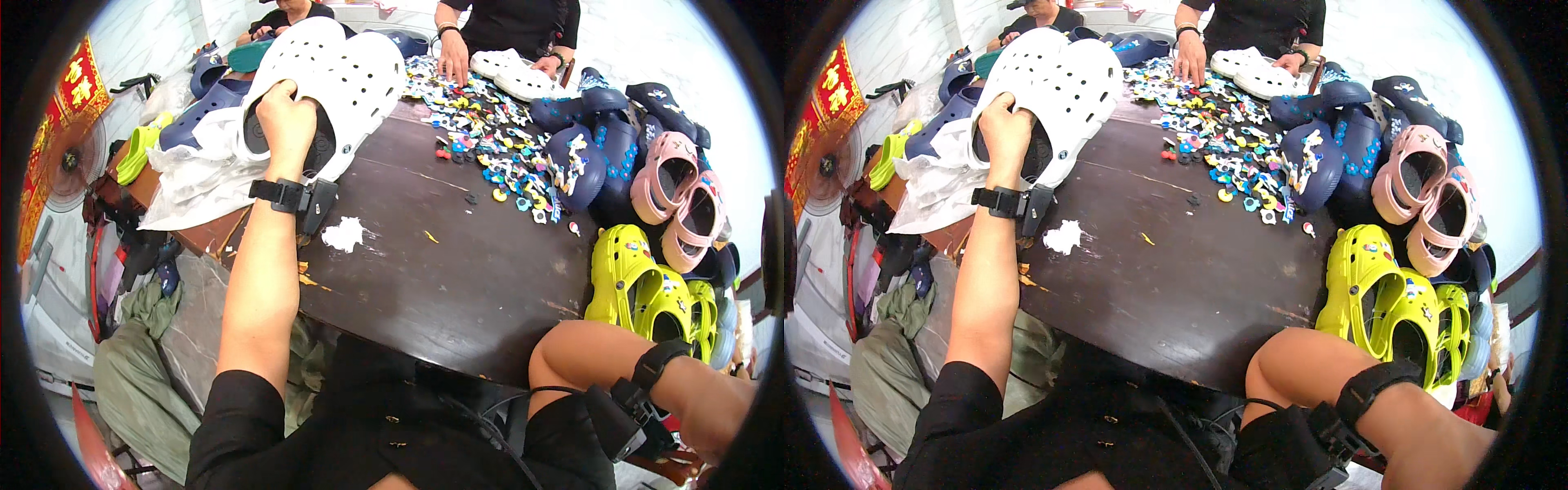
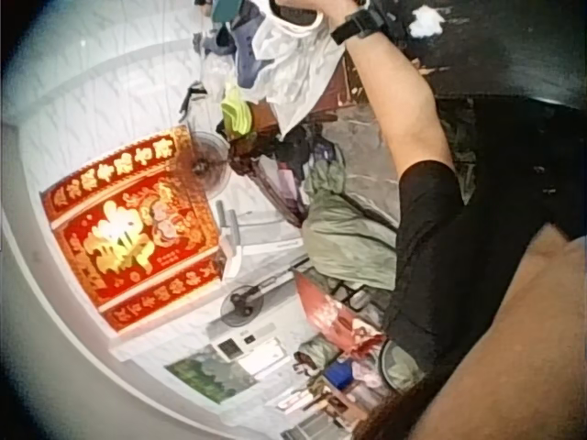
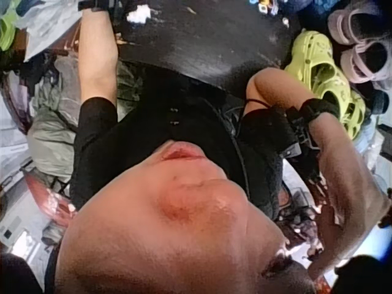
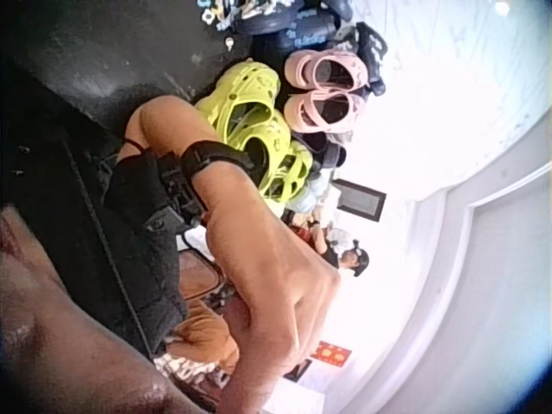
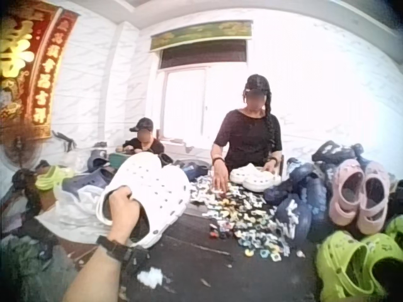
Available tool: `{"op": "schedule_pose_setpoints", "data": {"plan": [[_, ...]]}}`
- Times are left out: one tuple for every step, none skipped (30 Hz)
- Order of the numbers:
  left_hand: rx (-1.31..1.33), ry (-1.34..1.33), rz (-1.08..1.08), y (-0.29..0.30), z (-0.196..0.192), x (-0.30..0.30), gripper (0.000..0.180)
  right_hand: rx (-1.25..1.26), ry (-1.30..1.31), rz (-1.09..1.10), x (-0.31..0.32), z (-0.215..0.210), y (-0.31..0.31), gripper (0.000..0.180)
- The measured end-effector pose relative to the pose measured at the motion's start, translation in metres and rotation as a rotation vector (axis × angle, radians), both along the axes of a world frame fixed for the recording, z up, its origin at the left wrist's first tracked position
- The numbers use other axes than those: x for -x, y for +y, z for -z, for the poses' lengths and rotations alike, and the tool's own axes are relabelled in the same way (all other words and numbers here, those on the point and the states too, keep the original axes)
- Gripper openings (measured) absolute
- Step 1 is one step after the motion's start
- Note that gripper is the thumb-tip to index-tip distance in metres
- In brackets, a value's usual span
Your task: Decorating rubber clogs by inserting small charms into the ventilation holes.
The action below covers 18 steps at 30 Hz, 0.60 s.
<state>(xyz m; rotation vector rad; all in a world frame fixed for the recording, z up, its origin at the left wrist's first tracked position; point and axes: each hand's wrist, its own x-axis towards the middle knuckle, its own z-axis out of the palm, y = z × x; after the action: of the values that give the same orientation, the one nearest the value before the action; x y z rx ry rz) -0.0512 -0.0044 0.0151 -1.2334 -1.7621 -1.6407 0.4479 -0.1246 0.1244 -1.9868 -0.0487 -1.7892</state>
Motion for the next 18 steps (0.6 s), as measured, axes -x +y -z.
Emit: {"op": "schedule_pose_setpoints", "data": {"plan": [[-0.009,0.042,-0.014,-0.002,-0.002,0.004,0.014,0.015,-0.006,-0.139,-0.012,0.003,0.005,0.034],[-0.018,0.081,-0.029,-0.006,-0.003,0.007,0.013,0.030,-0.015,-0.279,-0.022,0.006,0.014,0.035],[-0.017,0.081,-0.035,-0.007,-0.005,0.005,0.013,0.045,-0.027,-0.405,-0.018,0.001,0.032,0.037],[-0.034,0.063,-0.019,-0.009,-0.006,0.002,0.013,0.052,-0.065,-0.514,-0.105,-0.007,0.047,0.038],[-0.039,0.066,0.006,-0.001,-0.009,-0.010,0.013,0.068,-0.080,-0.617,-0.055,-0.015,0.058,0.039],[-0.039,0.056,0.001,0.000,-0.007,-0.012,0.013,0.087,-0.103,-0.741,0.001,-0.022,0.069,0.041],[-0.055,0.062,-0.010,-0.005,-0.006,-0.008,0.012,0.103,-0.133,-0.875,0.000,-0.023,0.074,0.042],[-0.073,0.073,-0.009,-0.006,-0.007,-0.009,0.012,0.099,-0.145,-0.878,0.016,-0.026,0.081,0.042],[-0.033,0.065,-0.024,-0.005,-0.007,-0.011,0.012,0.152,-0.172,-1.344,0.049,-0.030,0.095,0.040],[-0.039,0.055,-0.024,-0.006,-0.008,-0.011,0.012,0.211,-0.195,-1.810,0.089,-0.034,0.113,0.037],[-0.057,0.052,0.015,-0.004,-0.008,-0.013,0.013,0.282,-0.213,-2.268,0.125,-0.038,0.134,0.035],[-0.060,0.054,0.025,-0.010,-0.003,-0.007,0.013,0.363,-0.204,-2.759,0.158,-0.032,0.161,0.034],[-0.070,0.049,0.033,-0.011,-0.004,-0.008,0.012,0.584,-0.113,-2.595,0.173,-0.024,0.183,0.029],[-0.073,0.037,0.030,-0.012,-0.004,-0.007,0.012,0.783,-0.027,-2.419,0.186,-0.010,0.207,0.024],[-0.081,0.052,0.039,-0.010,-0.005,-0.008,0.012,0.918,-0.051,-2.344,0.191,0.000,0.228,0.021],[-0.090,0.068,0.044,-0.009,-0.006,-0.008,0.012,1.048,-0.073,-2.267,0.194,0.012,0.250,0.018],[-0.055,0.076,0.042,-0.007,-0.006,-0.006,0.012,1.135,-0.075,-2.220,0.195,0.023,0.272,0.018],[-0.061,0.064,0.041,-0.006,-0.006,-0.009,0.012,1.220,-0.077,-2.166,0.191,0.035,0.295,0.017]]}}
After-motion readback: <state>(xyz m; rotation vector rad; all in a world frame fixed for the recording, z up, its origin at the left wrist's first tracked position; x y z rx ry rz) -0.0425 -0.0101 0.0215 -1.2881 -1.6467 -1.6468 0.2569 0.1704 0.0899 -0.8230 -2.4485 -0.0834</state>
